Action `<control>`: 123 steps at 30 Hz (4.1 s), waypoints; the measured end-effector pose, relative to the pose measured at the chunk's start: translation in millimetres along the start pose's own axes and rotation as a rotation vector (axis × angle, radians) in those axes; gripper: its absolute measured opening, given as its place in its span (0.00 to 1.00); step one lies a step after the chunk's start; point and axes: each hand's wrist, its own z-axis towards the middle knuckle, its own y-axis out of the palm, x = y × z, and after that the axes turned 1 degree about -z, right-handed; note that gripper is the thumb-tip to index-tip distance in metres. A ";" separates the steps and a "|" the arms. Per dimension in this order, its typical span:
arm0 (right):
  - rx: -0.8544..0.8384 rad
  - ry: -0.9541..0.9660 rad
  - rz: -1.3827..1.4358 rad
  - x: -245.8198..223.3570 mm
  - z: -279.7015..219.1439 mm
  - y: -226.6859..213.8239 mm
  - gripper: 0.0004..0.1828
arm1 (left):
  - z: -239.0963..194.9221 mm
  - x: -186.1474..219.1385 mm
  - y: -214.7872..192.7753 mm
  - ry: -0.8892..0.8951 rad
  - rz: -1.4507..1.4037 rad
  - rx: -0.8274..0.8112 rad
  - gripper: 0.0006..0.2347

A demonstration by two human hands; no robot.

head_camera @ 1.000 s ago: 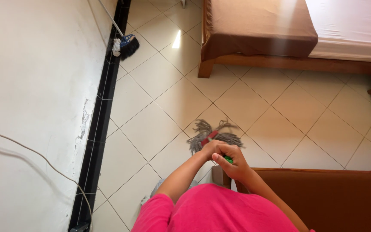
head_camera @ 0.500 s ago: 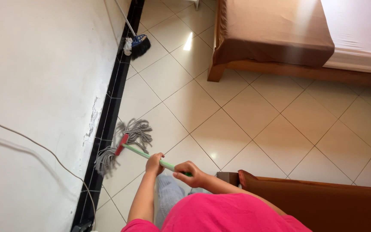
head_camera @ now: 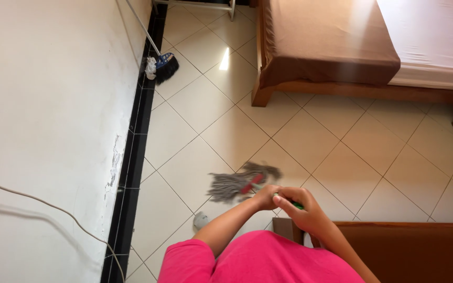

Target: The person mops a tiled floor with a mop held in both hands, then places the mop on the floor.

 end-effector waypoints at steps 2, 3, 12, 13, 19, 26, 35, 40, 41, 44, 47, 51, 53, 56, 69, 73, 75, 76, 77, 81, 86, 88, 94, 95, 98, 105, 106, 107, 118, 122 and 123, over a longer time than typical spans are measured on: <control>0.004 -0.058 0.000 -1.5 13.1 16.1 0.18 | 5.8 -12.5 -7.5 -0.102 -0.094 -0.083 0.10; 0.006 -0.115 -0.001 -1.9 19.8 24.5 0.17 | 8.4 -19.3 -11.2 -0.204 -0.187 -0.167 0.10; -0.289 -0.465 0.213 -25.8 62.3 54.5 0.29 | -68.2 -2.1 -119.4 -0.311 0.204 0.098 0.04; -0.294 -0.468 0.214 -21.6 71.4 63.8 0.29 | -83.2 -9.7 -133.6 -0.314 0.205 0.102 0.04; -0.446 -0.336 0.501 10.6 118.5 145.4 0.28 | -184.2 -60.2 -203.5 -0.495 0.394 0.343 0.04; -0.353 -0.200 0.437 39.8 125.2 162.8 0.25 | -198.8 -107.1 -199.9 -0.477 0.448 0.475 0.07; -0.093 -0.036 0.389 -29.2 89.8 74.6 0.25 | -76.6 -29.6 -138.1 -0.283 0.148 0.230 0.04; -0.079 -0.037 0.170 -34.3 90.6 90.5 0.24 | -55.2 -19.1 -130.3 -0.023 0.002 0.135 0.08; -0.094 -0.070 0.157 -33.4 91.1 91.7 0.23 | -54.4 -14.6 -133.1 -0.146 -0.094 0.045 0.07; -0.157 -0.153 0.172 -36.3 102.8 88.1 0.21 | -53.7 -24.6 -142.9 -0.224 -0.116 -0.004 0.06; -0.250 -0.214 0.238 -34.6 122.8 86.4 0.21 | -68.2 -37.9 -167.8 -0.181 0.038 0.105 0.05; -0.385 -0.261 0.316 -13.0 166.0 98.4 0.20 | -99.4 -68.0 -210.8 -0.306 0.218 0.278 0.04; -0.428 -0.254 0.309 4.4 188.9 116.1 0.19 | -120.9 -90.3 -226.6 -0.360 0.270 0.381 0.04; -0.492 -0.254 0.247 16.0 201.2 131.8 0.16 | -149.6 -104.0 -235.8 -0.506 0.360 0.487 0.06; -0.096 0.089 0.500 108.8 212.1 -42.5 0.10 | 26.5 -120.8 -159.5 -0.615 0.346 0.271 0.09; -0.116 -0.086 0.455 65.3 200.3 -100.9 0.19 | 113.6 -91.6 -119.6 -0.336 0.226 0.267 0.08; -0.056 -0.172 0.438 49.4 194.7 -108.3 0.22 | 147.0 -90.3 -96.1 -0.250 0.119 0.214 0.08; -0.054 -0.174 0.438 53.0 195.1 -106.0 0.22 | 154.5 -85.4 -93.0 -0.248 0.120 0.212 0.08; -0.054 -0.234 0.401 56.7 195.6 -103.2 0.22 | 161.6 -80.7 -89.9 -0.285 0.047 0.145 0.06; -0.116 -0.508 0.227 39.8 198.2 -100.7 0.27 | 169.3 -25.7 -114.5 -0.357 -0.011 0.027 0.07; -0.384 -0.640 0.343 20.3 207.9 -101.8 0.35 | 126.2 -61.0 -132.4 -0.325 0.021 0.188 0.09; -0.494 -0.616 0.403 24.3 212.9 -92.2 0.37 | 96.4 -82.9 -138.1 -0.241 0.098 0.307 0.09; -0.741 -0.406 0.516 70.9 243.3 -8.6 0.31 | -26.3 -146.0 -164.9 -0.566 0.378 0.601 0.07; -0.772 -0.429 0.468 75.3 245.4 7.4 0.31 | -46.8 -161.4 -161.6 -0.656 0.427 0.692 0.06; -0.836 -0.428 0.368 101.6 249.2 23.7 0.30 | -68.9 -179.8 -148.4 -0.769 0.524 0.844 0.07; -0.583 -0.725 -0.084 47.0 253.0 -47.0 0.26 | -3.0 -139.3 -139.8 -0.653 0.397 0.851 0.12; -0.602 -0.730 -0.084 31.8 251.8 -58.9 0.26 | 15.9 -121.6 -137.9 -0.663 0.395 0.868 0.12; -0.624 -0.451 0.176 16.2 251.7 -70.9 0.26 | 35.6 -104.4 -137.4 -0.598 0.322 0.827 0.09; -0.779 -0.324 0.224 -58.0 250.8 -36.4 0.34 | 63.0 -27.9 -140.4 -0.544 -0.046 0.666 0.07; -0.957 -0.405 0.343 -80.4 253.6 -5.4 0.32 | 1.3 -5.0 -175.3 -0.719 0.016 0.742 0.06; -1.008 -0.420 0.366 -85.2 254.0 3.9 0.32 | -16.1 -3.1 -181.1 -0.761 0.032 0.777 0.04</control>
